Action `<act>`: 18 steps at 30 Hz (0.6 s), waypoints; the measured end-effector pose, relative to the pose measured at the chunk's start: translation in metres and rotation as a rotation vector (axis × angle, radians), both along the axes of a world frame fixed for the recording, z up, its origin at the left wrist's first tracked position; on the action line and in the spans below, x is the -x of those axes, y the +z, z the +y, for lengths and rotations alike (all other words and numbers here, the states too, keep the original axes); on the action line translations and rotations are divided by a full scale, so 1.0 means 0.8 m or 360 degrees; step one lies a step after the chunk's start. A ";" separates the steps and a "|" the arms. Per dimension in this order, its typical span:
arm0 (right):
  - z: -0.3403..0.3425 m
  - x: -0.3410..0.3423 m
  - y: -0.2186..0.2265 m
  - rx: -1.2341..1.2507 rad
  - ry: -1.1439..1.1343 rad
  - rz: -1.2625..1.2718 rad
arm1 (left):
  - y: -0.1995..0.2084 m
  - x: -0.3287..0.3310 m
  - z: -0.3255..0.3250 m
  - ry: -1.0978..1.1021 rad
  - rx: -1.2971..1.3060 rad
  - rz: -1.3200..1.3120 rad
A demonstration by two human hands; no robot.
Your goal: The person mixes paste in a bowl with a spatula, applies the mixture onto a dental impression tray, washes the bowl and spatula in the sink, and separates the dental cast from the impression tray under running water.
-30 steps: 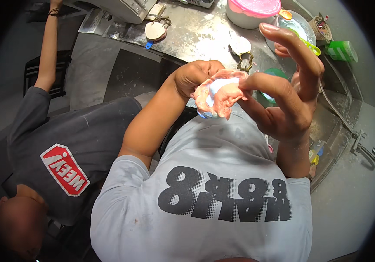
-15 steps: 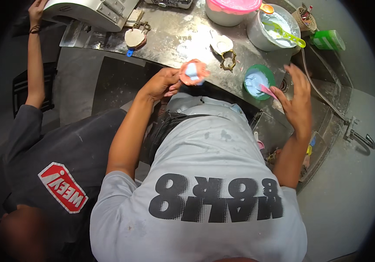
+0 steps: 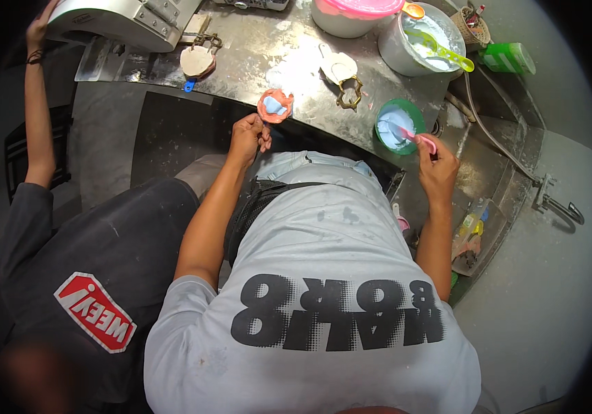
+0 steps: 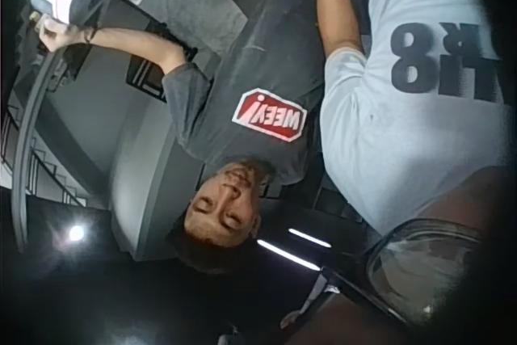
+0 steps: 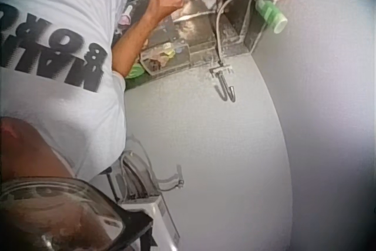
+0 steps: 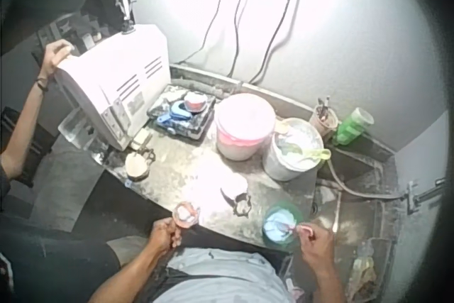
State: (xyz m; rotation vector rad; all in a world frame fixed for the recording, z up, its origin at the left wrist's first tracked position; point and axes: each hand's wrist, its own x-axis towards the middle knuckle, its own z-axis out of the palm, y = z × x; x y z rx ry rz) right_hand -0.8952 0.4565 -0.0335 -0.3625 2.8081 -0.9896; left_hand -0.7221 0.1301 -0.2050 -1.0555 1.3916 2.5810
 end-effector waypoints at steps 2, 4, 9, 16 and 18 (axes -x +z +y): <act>0.001 -0.002 0.004 0.0060 -0.0023 0.0074 | 0.002 0.003 -0.002 0.0017 0.0088 -0.0033; 0.004 -0.002 0.001 0.0032 -0.0024 0.0205 | 0.007 0.002 -0.001 0.0017 0.0114 -0.0053; 0.025 -0.006 -0.049 0.0274 -0.0166 -0.0138 | 0.003 -0.001 -0.001 0.0070 0.0113 -0.0035; 0.039 0.011 -0.047 0.1110 -0.0709 -0.1174 | 0.060 0.022 0.007 -0.0055 0.0121 0.0037; 0.051 0.016 -0.051 0.1276 -0.0693 -0.1250 | 0.084 0.039 0.013 -0.0230 0.0161 0.0073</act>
